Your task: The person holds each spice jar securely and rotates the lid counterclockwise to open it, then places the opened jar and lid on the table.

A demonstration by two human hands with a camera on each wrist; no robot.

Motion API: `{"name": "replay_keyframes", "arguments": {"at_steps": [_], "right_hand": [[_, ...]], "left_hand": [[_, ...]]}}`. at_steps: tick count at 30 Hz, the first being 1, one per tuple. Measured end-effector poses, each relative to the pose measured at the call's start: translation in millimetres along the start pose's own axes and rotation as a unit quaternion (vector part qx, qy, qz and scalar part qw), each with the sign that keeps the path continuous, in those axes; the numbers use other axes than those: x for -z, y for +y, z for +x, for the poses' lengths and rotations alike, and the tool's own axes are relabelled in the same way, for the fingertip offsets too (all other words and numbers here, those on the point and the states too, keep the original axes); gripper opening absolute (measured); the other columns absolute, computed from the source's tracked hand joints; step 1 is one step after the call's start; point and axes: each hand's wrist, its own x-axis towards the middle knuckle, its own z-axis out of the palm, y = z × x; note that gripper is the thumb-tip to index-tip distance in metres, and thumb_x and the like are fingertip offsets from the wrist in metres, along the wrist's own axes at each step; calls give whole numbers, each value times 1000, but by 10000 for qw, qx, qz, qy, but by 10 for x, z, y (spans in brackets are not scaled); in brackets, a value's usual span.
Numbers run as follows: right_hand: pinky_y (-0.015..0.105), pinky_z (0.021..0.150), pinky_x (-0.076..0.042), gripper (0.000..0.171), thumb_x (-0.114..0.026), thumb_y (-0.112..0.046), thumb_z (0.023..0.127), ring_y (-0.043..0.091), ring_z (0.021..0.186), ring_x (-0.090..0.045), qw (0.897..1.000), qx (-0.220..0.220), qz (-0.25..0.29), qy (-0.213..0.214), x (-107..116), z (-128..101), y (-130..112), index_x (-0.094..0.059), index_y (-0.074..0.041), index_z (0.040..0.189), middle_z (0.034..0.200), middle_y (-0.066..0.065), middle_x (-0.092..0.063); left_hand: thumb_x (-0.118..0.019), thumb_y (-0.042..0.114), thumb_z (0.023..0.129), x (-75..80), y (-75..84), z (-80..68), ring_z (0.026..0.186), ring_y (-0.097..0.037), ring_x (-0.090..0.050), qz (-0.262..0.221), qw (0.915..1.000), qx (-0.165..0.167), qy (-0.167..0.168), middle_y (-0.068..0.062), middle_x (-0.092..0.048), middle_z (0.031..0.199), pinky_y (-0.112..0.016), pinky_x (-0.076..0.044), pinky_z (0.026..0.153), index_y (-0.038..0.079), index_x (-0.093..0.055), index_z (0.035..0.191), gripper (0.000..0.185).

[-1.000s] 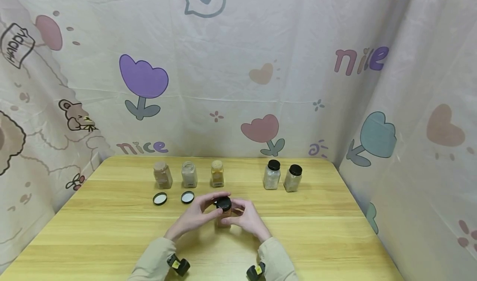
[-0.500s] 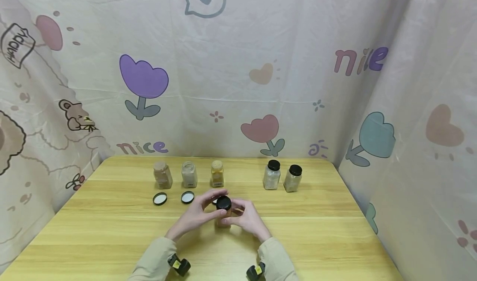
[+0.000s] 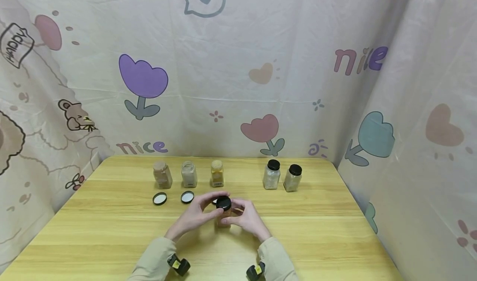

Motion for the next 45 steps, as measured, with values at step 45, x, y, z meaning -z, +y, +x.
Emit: {"name": "replay_keyframes", "arguments": {"at_steps": [45], "right_hand": [[18, 100, -54, 49, -83, -7, 80, 2, 106, -67, 9999, -114, 28, 70, -15, -6, -10, -66, 1, 125, 123, 23, -69]], "left_hand": [[-68, 13, 96, 8, 21, 6, 135, -32, -54, -92, 9998, -78, -170, -16, -60, 144, -22, -38, 118, 1, -54, 142, 50]]}}
